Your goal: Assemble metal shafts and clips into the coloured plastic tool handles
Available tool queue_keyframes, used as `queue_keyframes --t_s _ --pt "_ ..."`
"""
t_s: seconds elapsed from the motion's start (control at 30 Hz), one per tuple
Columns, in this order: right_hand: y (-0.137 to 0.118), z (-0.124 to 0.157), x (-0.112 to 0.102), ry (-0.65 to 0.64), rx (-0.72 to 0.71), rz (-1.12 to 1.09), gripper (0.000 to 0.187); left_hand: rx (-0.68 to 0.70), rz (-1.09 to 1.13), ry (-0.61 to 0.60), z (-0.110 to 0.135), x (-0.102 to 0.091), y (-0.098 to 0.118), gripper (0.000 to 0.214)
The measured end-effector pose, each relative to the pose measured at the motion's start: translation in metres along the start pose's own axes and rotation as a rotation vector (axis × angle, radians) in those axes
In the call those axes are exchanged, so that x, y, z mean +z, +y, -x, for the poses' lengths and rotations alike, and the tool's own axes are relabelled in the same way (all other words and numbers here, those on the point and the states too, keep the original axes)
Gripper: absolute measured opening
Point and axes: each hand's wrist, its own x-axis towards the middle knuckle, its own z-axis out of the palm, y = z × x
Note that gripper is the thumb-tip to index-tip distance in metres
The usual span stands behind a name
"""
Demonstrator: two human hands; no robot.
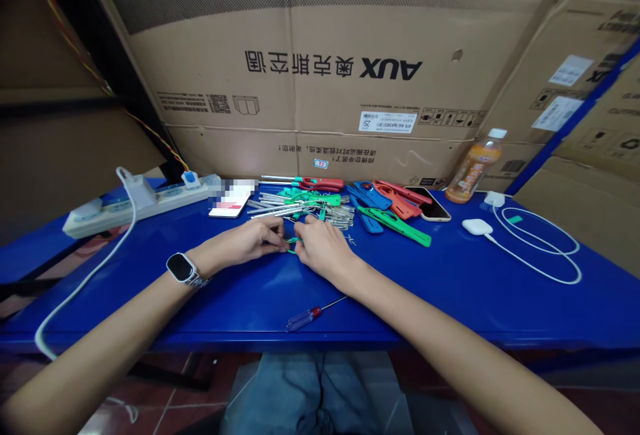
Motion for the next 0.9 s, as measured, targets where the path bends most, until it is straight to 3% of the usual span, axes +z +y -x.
queue_keyframes --t_s 0.27,0.47,0.6,0.8,0.9 --pt "-0.004 -0.003 -0.002 -0.069 0.005 0.065 0.017 -0.008 -0.035 -0.001 0.000 -0.001 0.001 0.017" --pt "0.006 0.005 -0.007 -0.063 -0.094 0.068 0.020 -0.018 -0.036 0.006 0.000 -0.001 0.000 0.019" --pt "0.013 0.012 -0.010 -0.036 -0.100 -0.016 0.022 -0.042 -0.034 0.008 0.000 -0.001 0.000 0.017" --pt "0.020 0.008 -0.004 -0.028 0.011 -0.220 0.017 -0.119 0.029 0.000 0.000 -0.004 0.012 0.018" --pt "0.021 0.007 0.001 -0.008 0.023 -0.257 0.017 -0.141 0.025 0.059 -0.002 -0.004 0.021 0.023"
